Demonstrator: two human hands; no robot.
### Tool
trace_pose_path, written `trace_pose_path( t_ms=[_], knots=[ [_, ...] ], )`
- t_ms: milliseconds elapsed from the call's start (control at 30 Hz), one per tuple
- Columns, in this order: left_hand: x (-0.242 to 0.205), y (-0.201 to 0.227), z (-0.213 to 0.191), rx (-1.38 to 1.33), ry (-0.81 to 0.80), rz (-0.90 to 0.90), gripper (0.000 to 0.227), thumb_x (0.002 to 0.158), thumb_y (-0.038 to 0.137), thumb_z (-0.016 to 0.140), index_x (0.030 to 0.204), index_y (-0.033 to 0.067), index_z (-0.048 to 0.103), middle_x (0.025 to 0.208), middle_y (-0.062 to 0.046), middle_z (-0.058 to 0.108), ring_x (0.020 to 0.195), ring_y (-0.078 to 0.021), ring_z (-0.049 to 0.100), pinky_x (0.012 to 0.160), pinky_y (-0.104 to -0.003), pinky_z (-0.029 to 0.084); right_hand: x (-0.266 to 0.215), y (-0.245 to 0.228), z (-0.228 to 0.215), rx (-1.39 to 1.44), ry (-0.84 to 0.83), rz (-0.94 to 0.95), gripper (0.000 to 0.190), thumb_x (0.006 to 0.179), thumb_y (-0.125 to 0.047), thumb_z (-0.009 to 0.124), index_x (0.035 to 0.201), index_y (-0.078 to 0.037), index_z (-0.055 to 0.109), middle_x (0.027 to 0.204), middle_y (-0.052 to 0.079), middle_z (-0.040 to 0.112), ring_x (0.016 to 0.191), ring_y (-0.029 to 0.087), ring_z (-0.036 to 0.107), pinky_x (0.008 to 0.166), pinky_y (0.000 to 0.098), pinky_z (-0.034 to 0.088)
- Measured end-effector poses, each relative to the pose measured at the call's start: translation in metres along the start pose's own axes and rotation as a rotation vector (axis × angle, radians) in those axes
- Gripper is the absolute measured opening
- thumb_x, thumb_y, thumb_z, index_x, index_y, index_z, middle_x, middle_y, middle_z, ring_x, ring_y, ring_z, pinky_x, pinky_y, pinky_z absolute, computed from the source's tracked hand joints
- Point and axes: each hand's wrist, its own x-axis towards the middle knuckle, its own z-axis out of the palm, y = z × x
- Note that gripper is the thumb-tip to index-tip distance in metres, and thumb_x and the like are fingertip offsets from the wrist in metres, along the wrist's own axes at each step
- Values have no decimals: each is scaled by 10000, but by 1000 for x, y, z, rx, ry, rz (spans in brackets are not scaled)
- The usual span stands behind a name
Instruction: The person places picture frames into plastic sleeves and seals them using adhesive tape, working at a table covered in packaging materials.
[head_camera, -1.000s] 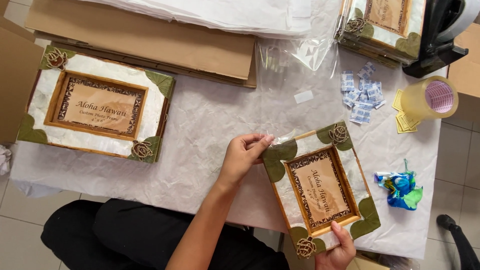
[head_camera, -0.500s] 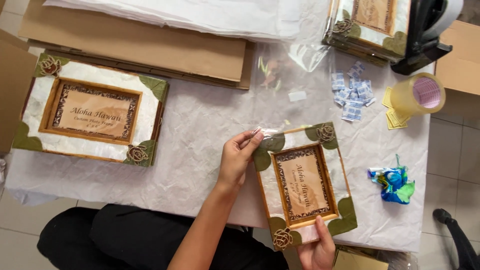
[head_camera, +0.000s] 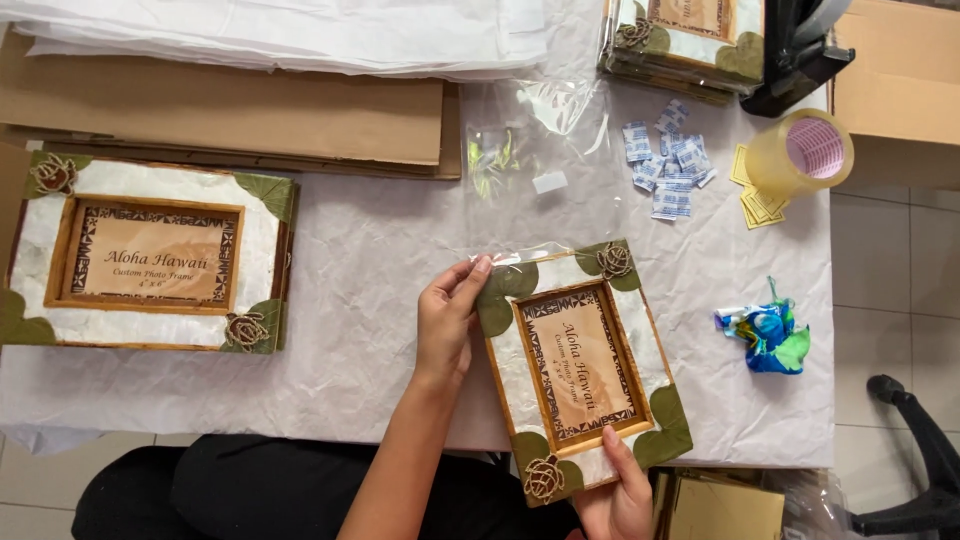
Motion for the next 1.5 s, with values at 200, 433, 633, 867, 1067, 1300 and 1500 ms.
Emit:
trace_pose_path(
  t_ms=[200, 433, 633, 867, 1067, 1300, 1500],
  knots=[
    [-9, 12, 5, 33, 32, -42, 302, 858, 241, 772, 1089, 46, 777, 1011, -62, 790, 878, -124, 715, 658, -244, 556, 7, 4, -7, 16, 2, 20, 633, 957, -200, 343, 1590, -186, 376, 1541, 133, 483, 1381, 346, 452, 1153, 539, 349],
    [-6, 8, -1, 76, 28, -44, 217, 869, 265, 783, 998, 92, 754, 905, 0, 748, 807, -73, 669, 676, -225, 517, 28, 17, -24, 55, -5, -92, 595, 970, -211, 371, 1559, -140, 413, 1498, 126, 516, 1322, 328, 491, 1130, 516, 382],
    [-16, 24, -2, 151, -62, -42, 369, 947, 339, 652, 1120, 42, 785, 1024, -59, 777, 851, -147, 719, 737, -264, 565, 29, 14, -23, 57, -19, -95, 573, 971, -250, 395, 1528, -129, 445, 1454, 135, 547, 1294, 324, 524, 1110, 517, 413],
    [-17, 23, -13, 130, -197, -9, 404, 991, 266, 553, 1235, 4, 739, 1091, -120, 783, 963, -203, 752, 811, -305, 602, 55, 18, -49, 66, -11, -45, 522, 974, -308, 457, 1458, -122, 519, 1378, 109, 608, 1229, 294, 577, 1069, 480, 459],
    [-23, 26, -17, 215, -362, 166, 386, 932, 233, 601, 1226, 14, 720, 1247, -139, 753, 1161, -250, 727, 982, -398, 633, 69, 18, -62, 79, -26, -69, 517, 957, -318, 499, 1432, -123, 552, 1350, 106, 638, 1213, 274, 612, 1069, 461, 486],
    [-19, 23, -19, 238, -374, 239, 334, 987, 197, 603, 1228, -13, 700, 1251, -174, 742, 1143, -259, 732, 933, -378, 656, 70, 18, -64, 87, 34, -115, 471, 932, -287, 563, 1376, -135, 603, 1284, 92, 685, 1141, 260, 661, 993, 444, 542],
    [-19, 28, -17, 262, -394, 260, 351, 1029, 218, 540, 1246, -14, 691, 1192, -180, 750, 1120, -260, 739, 959, -351, 651, 67, 16, -60, 82, 30, -96, 495, 921, -324, 566, 1386, -158, 606, 1300, 64, 686, 1153, 240, 659, 992, 418, 539]
  ],
)
